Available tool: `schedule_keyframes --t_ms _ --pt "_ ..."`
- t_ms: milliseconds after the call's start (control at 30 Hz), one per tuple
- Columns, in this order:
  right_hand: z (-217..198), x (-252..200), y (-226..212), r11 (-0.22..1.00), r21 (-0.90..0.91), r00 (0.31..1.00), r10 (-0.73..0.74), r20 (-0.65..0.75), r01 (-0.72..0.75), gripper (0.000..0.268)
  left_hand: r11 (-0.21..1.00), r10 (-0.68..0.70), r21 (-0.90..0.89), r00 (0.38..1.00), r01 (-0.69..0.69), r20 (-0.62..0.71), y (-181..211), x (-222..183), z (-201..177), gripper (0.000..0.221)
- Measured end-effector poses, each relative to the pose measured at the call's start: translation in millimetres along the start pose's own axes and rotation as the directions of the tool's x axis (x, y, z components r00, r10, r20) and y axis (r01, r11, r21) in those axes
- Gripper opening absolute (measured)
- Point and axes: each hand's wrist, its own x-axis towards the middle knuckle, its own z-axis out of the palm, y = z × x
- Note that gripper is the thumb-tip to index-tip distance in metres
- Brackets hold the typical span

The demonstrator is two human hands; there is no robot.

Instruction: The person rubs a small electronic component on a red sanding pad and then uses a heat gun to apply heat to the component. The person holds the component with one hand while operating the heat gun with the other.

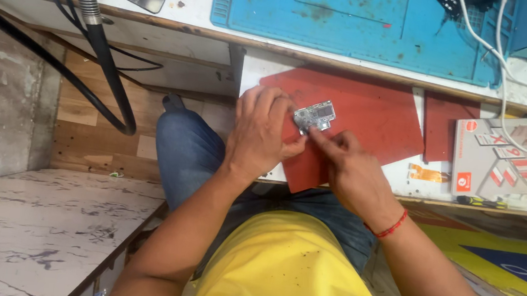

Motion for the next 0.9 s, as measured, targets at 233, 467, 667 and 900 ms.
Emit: schedule_keyframes --t_ms 233,467,667,900 --pt "2.2 -4.0 3.6 0.999 0.033 0.999 -0.023 -0.030 0.024 0.064 0.999 0.043 -0.012 0.998 -0.044 -0.034 -1.7 0.2 -3.6 0.046" --pt "-5.8 -8.2 -5.6 0.995 -0.016 0.995 0.097 -0.026 -0.098 0.068 0.997 0.051 -0.049 0.999 -0.052 -0.016 -0.9 0.5 -0.8 0.040" --pt "4.7 -8.0 -6.3 0.998 0.003 0.997 0.056 -0.057 -0.056 0.066 0.997 0.080 0.011 0.996 -0.079 -0.047 1.9 -4.1 2.5 0.042" --pt "8.6 -26.5 7.1 0.997 -0.037 0.990 0.070 -0.123 -0.075 0.059 0.998 0.056 -0.011 0.998 -0.057 -0.007 4.5 -10.0 -0.1 0.046"
